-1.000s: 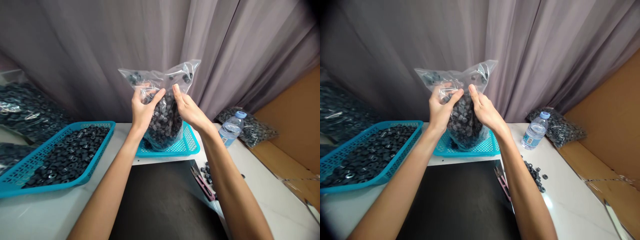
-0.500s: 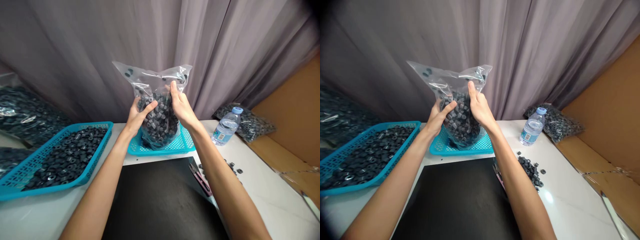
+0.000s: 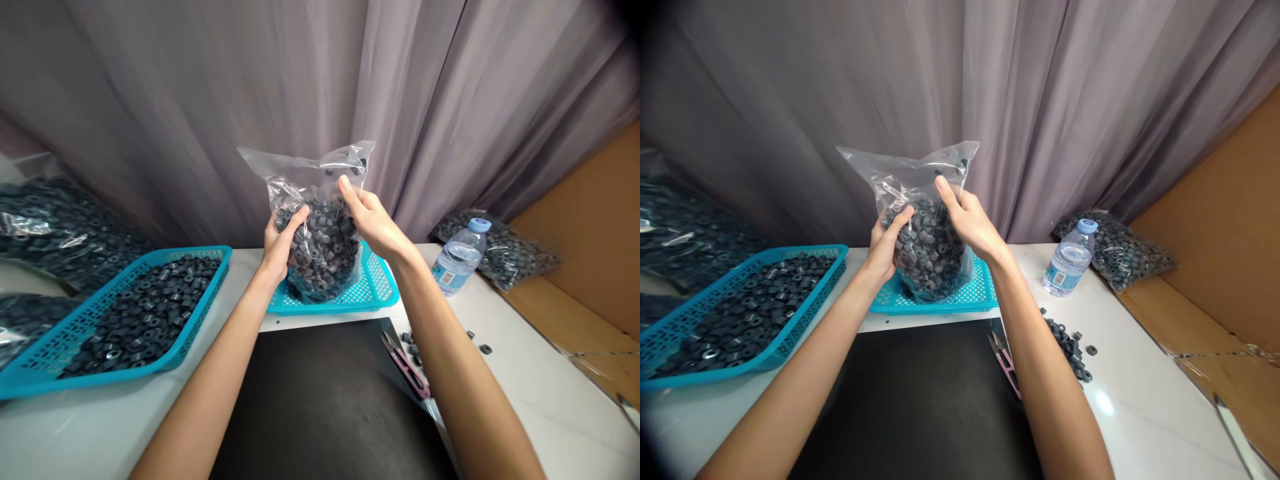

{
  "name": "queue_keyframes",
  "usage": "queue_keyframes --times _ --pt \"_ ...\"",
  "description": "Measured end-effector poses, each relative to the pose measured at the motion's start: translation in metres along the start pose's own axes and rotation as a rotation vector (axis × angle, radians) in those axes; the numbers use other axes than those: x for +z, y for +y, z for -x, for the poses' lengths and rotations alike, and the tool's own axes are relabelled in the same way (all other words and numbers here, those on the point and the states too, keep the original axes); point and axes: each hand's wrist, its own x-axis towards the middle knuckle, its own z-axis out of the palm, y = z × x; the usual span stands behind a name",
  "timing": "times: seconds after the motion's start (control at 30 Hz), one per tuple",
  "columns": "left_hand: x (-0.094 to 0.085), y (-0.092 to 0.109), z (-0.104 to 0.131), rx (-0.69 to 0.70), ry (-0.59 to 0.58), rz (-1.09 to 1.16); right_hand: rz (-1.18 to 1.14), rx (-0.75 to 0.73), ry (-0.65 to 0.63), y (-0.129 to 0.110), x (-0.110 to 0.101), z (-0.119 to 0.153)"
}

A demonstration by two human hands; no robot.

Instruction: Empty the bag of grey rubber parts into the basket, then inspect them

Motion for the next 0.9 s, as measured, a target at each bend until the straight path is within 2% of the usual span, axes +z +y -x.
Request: queue_keyframes --times 0.07,0.17,0.23,0.33,0.43,0.53,0.63,0.7,0.8,0.9 --pt "-0.003 -0.003 0.000 0.007 0.003 -0.001 -0.004 0.044 -0.048 0.002 -0.012 0.005" --pt "-0.007 -0.004 -0.001 0.016 0.001 -0.011 0.064 0.187 -0.145 0.008 -0.038 0.016" --pt "-0.008 -0.002 -0.001 0.020 -0.007 -0.026 0.109 0.291 -0.261 0.009 -0.053 0.021" --pt "-0.005 0.004 -0.001 0.037 -0.038 -0.062 0.136 0.275 -0.450 0.004 -0.063 0.023" --pt "-0.003 0.012 0.000 0.082 -0.086 -0.115 0.168 0.209 -0.473 -0.007 -0.060 0.021" --pt "-0.005 0.013 0.001 0.117 -0.098 -0.162 0.216 0.199 -0.380 -0.011 -0.054 0.019" --pt "-0.012 0.010 0.000 0.110 -0.075 -0.171 0.124 0.166 -0.145 -0.007 -0.046 0.015" --pt "-0.017 0.010 -0.002 0.101 -0.070 -0.160 0.039 0.094 0.042 -0.004 -0.038 0.009" --pt "-0.019 0.015 -0.006 0.096 -0.091 -0.124 0.045 -0.066 0.268 -0.003 -0.021 0.001" --pt "-0.015 0.024 -0.008 0.101 -0.110 -0.092 0.104 -0.151 0.367 -0.008 -0.003 -0.002"
